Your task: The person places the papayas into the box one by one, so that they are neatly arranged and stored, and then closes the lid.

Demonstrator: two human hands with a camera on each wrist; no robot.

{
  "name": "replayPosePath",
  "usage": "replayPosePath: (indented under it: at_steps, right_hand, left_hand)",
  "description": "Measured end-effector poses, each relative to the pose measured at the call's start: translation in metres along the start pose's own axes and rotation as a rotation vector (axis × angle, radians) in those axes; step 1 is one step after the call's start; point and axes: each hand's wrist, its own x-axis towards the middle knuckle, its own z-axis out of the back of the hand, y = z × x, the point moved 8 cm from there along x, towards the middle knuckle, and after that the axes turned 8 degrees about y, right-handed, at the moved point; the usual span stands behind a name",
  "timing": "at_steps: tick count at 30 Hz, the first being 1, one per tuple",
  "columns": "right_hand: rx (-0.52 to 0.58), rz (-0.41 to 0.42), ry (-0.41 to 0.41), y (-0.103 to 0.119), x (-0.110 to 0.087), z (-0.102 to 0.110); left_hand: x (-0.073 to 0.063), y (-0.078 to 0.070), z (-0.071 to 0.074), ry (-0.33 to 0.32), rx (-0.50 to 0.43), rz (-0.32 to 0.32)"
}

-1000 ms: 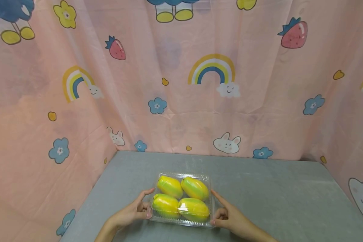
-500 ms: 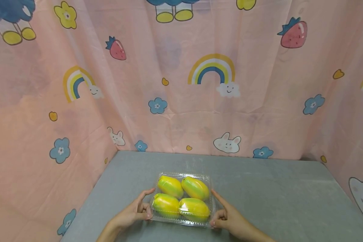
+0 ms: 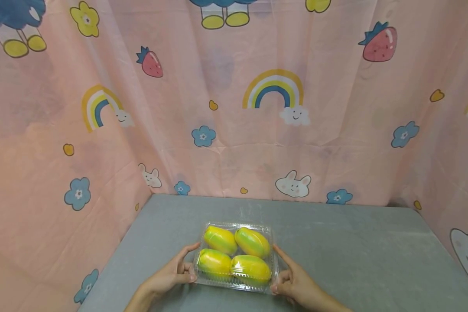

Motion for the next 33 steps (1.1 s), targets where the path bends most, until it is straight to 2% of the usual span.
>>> replayPosePath:
  at_steps: [6, 14, 22, 33]
  right_hand:
    - [0.018, -0.029, -0.003, -0.0040, -0.0023, -0.0001]
    - [0.079, 0.044, 0.030, -0.0022, -0.0041, -0.0060]
    - [0.104, 0.029, 0.026, -0.0062, -0.0044, -0.0077]
    - [0.019, -0.019, -0.006, -0.0076, -0.0055, -0.0030]
  left_hand:
    - [-0.0021, 0.0029, -0.0018, 0.010, -0.041, 0.028]
    - [-0.0015, 0.0009, -0.0048, 0.039, -0.060, 0.016]
    - [-0.0050, -0.0008, -0.0058, 0.025, -0.044, 0.029]
    - [-0.0070, 0.0001, -0.0024, -0.006, 0.005, 0.022]
